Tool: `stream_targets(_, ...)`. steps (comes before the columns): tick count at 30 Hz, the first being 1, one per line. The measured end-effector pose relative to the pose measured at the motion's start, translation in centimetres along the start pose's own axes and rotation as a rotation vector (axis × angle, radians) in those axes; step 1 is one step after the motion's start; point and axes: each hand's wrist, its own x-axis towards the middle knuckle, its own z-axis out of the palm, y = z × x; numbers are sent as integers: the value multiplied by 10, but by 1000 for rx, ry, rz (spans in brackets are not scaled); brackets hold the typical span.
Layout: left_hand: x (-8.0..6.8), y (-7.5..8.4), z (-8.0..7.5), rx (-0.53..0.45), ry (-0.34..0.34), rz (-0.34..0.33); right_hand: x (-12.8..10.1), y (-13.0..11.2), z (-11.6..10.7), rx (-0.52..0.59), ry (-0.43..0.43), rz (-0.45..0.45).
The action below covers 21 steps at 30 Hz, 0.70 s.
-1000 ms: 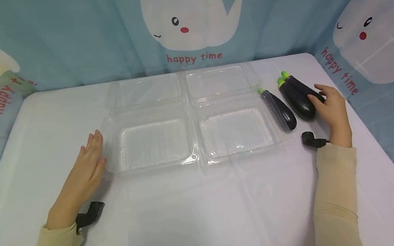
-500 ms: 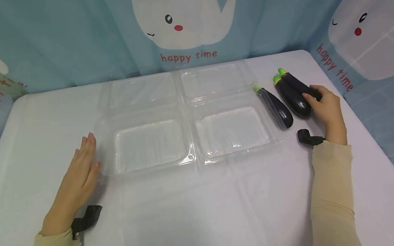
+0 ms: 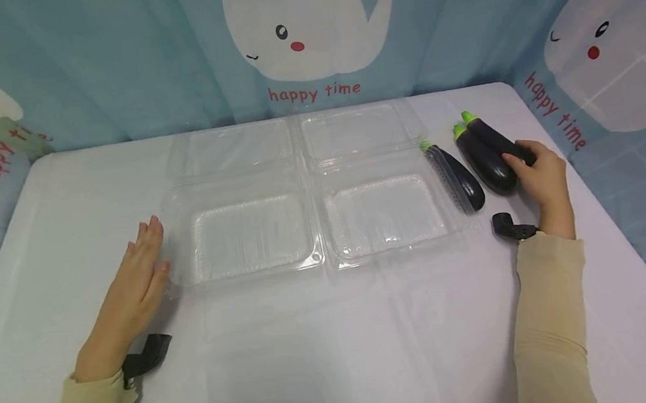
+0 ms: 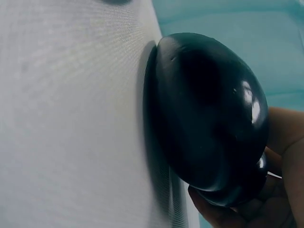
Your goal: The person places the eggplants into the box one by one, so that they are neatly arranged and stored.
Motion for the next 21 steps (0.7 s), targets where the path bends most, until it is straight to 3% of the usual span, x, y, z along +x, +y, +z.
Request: stream_targets(21, -1, -2, 2, -14, 22, 21, 0, -3, -4, 56, 75, 85)
